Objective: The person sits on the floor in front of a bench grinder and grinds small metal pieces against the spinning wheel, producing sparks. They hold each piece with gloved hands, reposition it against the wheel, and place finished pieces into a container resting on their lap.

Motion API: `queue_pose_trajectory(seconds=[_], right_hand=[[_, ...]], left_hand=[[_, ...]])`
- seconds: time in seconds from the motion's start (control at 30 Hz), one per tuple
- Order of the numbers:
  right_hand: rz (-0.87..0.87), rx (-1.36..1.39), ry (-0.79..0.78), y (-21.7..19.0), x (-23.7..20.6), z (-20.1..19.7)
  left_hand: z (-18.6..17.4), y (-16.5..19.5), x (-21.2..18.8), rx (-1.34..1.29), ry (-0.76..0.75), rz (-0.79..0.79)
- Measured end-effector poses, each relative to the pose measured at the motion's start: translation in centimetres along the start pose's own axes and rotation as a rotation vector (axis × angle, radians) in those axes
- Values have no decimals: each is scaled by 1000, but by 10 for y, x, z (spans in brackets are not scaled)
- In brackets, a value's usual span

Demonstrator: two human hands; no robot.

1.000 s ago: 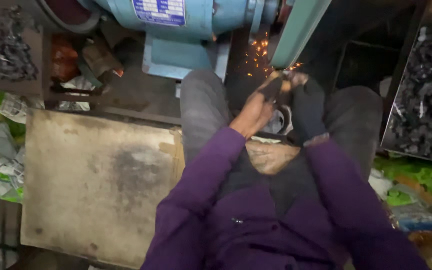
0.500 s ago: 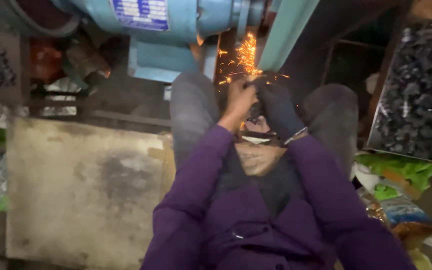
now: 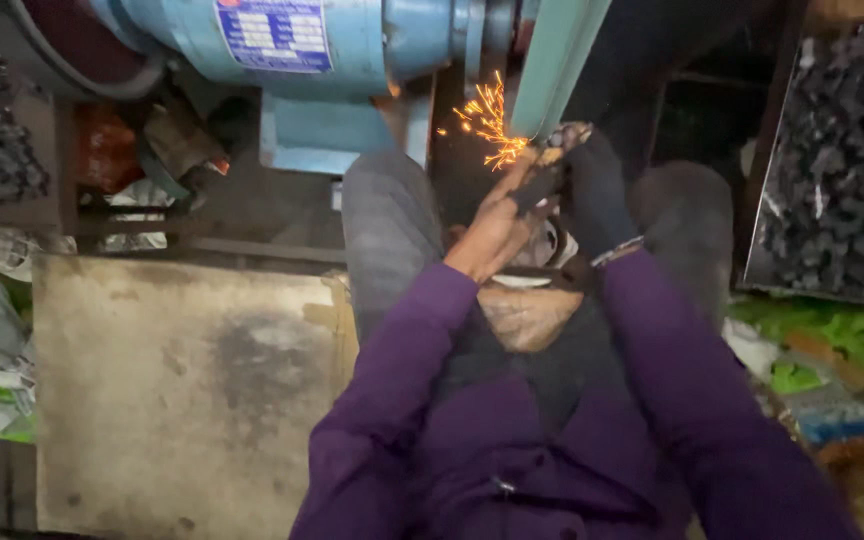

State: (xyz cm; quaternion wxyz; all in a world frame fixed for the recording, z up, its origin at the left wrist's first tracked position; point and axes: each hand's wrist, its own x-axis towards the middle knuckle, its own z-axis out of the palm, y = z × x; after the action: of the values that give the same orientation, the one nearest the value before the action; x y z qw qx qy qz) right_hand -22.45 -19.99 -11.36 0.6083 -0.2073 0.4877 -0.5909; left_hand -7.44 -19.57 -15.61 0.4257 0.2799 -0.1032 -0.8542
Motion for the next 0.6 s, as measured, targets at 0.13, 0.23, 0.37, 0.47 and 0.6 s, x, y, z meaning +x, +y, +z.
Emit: queue_pose_trajectory(seconds=[0.13, 0.23, 0.37, 0.47, 0.6], right_hand=[[-236, -377, -3, -34, -33, -4], [-463, -865, 274, -57, -75, 2], [-795, -879, 228, -101, -84, -35], [-803, -1079, 520, -142, -73, -121], [-746, -1533, 476, -148, -46, -214]], left_hand=[[-7, -10, -13, 257, 107, -229], [-14, -39, -23, 908, -387, 3], [-32, -61, -28, 1047, -366, 87], [-39, -59, -35, 1373, -430, -65], [-17, -53, -40, 1699, -779, -126]])
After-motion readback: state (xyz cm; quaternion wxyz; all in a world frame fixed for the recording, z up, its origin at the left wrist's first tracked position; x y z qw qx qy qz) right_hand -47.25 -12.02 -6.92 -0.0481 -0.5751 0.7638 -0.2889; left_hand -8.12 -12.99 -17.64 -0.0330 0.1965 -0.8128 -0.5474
